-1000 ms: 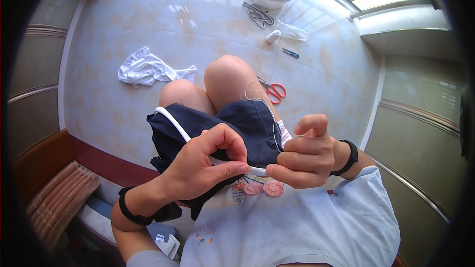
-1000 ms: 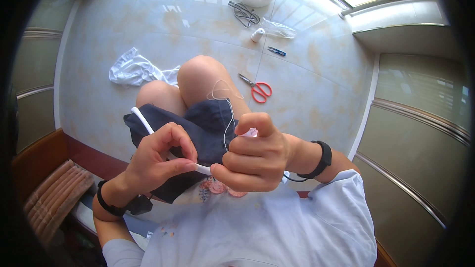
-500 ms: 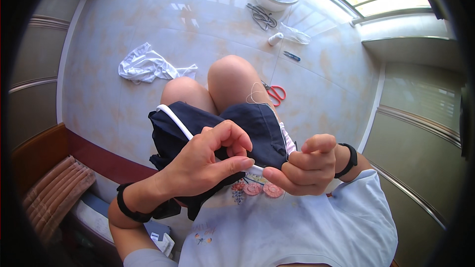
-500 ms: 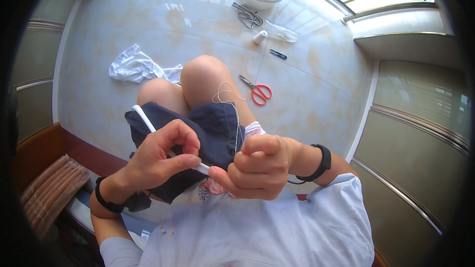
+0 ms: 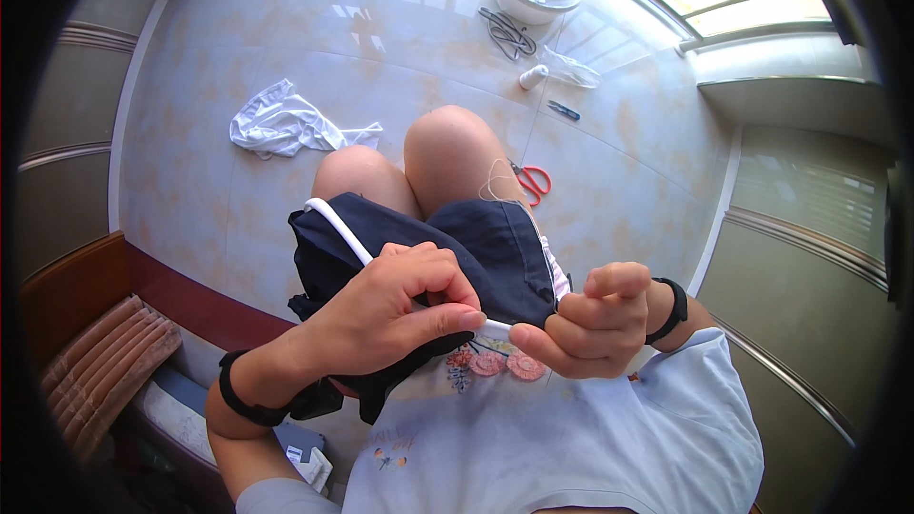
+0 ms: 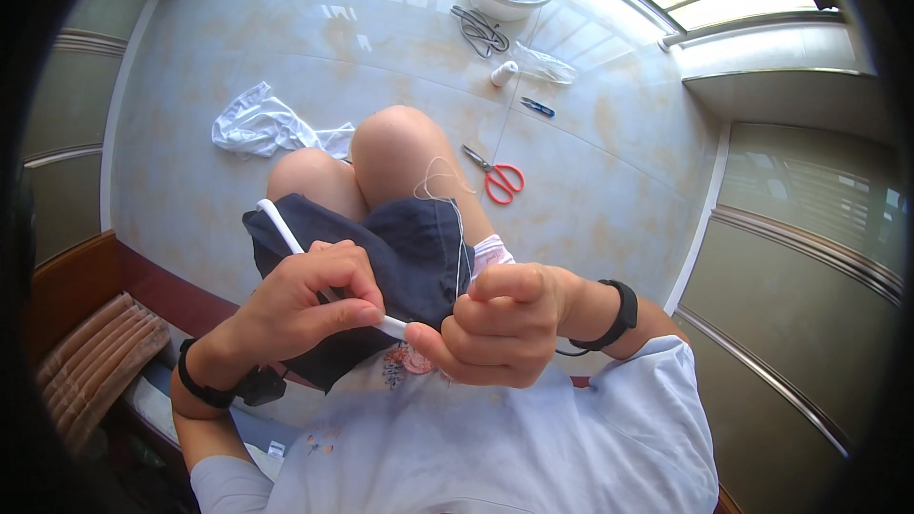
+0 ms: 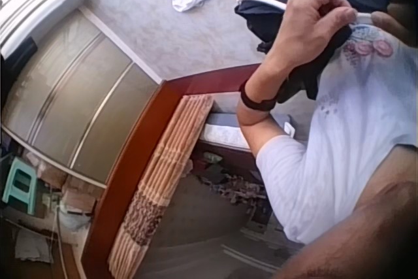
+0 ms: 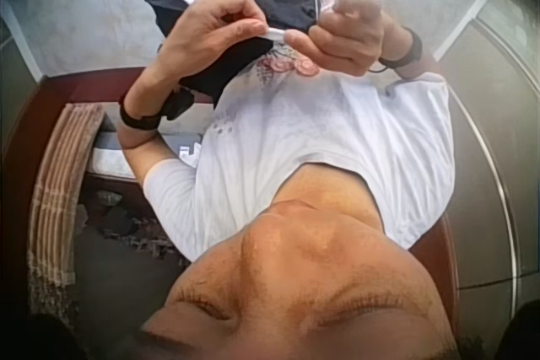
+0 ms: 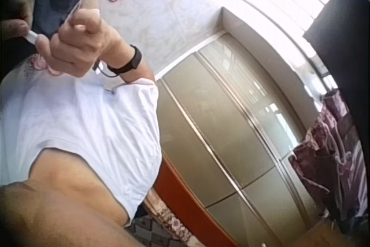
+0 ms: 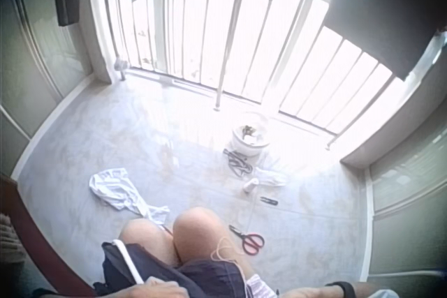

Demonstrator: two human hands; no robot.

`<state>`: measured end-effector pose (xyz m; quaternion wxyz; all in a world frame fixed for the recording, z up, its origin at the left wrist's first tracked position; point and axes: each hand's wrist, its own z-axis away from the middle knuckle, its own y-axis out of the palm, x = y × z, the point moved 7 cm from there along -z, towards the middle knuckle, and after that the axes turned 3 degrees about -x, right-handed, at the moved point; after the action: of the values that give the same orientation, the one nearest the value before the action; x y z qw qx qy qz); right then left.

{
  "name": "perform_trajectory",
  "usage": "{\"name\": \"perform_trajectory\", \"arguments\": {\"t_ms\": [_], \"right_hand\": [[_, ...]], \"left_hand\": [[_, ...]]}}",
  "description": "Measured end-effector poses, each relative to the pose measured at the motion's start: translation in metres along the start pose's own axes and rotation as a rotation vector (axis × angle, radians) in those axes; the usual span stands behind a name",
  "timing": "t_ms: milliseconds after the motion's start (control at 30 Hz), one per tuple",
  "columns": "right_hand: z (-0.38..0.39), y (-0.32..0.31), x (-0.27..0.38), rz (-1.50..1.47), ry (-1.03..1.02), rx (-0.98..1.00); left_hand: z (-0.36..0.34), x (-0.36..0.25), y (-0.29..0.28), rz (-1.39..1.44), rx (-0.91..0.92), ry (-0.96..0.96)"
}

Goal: The person is sewing a white elastic band onto the waistband of dark shorts using a needle and thread.

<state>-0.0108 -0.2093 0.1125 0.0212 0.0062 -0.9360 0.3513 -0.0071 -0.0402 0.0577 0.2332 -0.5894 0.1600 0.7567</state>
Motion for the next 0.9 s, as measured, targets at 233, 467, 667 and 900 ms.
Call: {"name": "perform_trajectory", "arguments": {"t_ms": [233, 467, 667, 900], "right_hand": [[0.000, 0.000, 0.003, 0.022, -0.071, -0.013], [-0.004, -0.001, 0.003, 0.009, -0.033, -0.026], [-0.005, 0.000, 0.004, 0.023, -0.007, -0.012], [-0.005, -0.001, 0.004, 0.029, 0.009, -0.024]], "left_hand": [[0.011, -0.027, -0.019, -0.380, -0.518, 0.412], [0.045, -0.042, 0.010, -0.514, -0.513, 0.796], [0.037, -0.034, 0.019, -0.460, -0.540, 0.812], [0.029, -0.025, 0.012, -0.209, -0.462, 0.710]]}}
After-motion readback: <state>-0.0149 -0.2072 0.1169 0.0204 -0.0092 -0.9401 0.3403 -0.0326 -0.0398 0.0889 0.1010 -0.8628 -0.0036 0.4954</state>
